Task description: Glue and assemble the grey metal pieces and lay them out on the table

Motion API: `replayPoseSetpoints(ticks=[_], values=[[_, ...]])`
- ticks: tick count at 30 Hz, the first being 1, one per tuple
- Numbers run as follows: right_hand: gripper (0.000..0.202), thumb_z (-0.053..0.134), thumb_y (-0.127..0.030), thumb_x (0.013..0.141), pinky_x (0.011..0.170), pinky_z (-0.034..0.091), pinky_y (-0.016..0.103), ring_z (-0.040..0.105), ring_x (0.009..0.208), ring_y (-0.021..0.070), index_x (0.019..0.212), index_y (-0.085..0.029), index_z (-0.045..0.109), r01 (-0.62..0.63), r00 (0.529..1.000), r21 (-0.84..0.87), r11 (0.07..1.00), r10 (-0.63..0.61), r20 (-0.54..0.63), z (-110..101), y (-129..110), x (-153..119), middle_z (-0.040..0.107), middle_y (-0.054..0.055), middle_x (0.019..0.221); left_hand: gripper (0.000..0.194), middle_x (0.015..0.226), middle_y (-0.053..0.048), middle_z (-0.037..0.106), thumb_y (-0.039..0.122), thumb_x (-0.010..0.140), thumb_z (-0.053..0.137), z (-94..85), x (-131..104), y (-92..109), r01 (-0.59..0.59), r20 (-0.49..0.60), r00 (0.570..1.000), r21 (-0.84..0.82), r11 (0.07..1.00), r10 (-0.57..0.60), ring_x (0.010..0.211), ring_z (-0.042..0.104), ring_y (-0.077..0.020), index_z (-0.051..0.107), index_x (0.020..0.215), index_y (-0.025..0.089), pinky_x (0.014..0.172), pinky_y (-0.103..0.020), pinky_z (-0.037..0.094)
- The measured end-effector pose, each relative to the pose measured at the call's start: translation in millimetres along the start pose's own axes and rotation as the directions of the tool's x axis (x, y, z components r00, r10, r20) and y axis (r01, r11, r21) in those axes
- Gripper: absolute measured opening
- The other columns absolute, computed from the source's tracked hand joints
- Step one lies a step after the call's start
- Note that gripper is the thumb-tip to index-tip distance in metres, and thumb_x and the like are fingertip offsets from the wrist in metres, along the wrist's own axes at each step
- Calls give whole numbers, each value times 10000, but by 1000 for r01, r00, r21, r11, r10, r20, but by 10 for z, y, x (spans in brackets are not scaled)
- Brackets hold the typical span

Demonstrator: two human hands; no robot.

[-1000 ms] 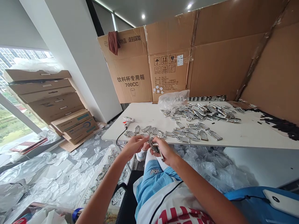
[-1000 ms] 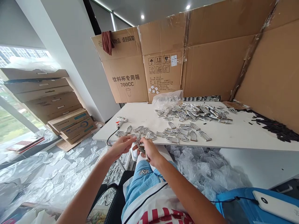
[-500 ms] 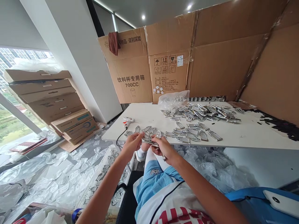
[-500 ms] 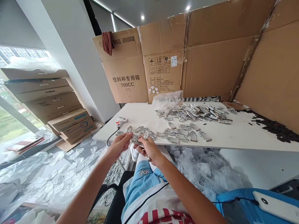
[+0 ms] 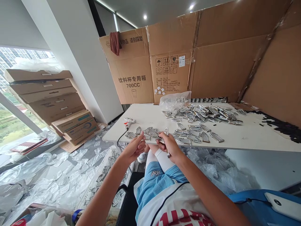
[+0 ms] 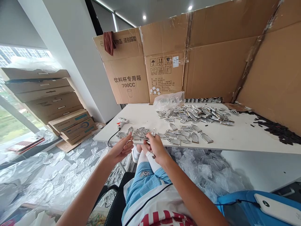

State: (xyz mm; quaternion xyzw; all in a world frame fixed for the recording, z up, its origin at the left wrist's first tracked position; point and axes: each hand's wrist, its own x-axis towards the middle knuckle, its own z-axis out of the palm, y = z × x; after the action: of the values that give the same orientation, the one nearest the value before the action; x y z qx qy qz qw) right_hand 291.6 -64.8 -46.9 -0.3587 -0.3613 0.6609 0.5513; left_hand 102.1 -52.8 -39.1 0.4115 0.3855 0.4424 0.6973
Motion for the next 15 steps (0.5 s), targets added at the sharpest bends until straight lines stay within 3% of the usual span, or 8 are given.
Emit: replayPoseSetpoints(ticks=[4,8,15], values=[[207,667,-391,756,379,158,221,334,441,65,790,-217,559,-13,1000,-16,1000,13,1,-44,13,32,607,-28,662,564,466,97,325,572,891,807,-36,8,8,-10,-1,1000,-60,998,10,388,205,-32,486,636,186,368,-150,209],[228,687,-388,751,382,176,212,342,438,60,795,-212,548,-30,999,-8,1000,30,19,-21,21,11,591,-33,640,617,465,95,301,586,940,744,-45,23,12,16,-46,999,-163,987,-24,384,205,-40,405,598,201,352,-159,204],[244,663,-381,776,390,148,191,350,433,53,908,-207,556,-62,986,-85,994,74,151,-5,76,-22,603,-41,638,456,466,92,303,337,1002,640,-68,63,57,34,-158,982,-391,920,-104,339,239,-46,401,633,213,324,-177,168]])
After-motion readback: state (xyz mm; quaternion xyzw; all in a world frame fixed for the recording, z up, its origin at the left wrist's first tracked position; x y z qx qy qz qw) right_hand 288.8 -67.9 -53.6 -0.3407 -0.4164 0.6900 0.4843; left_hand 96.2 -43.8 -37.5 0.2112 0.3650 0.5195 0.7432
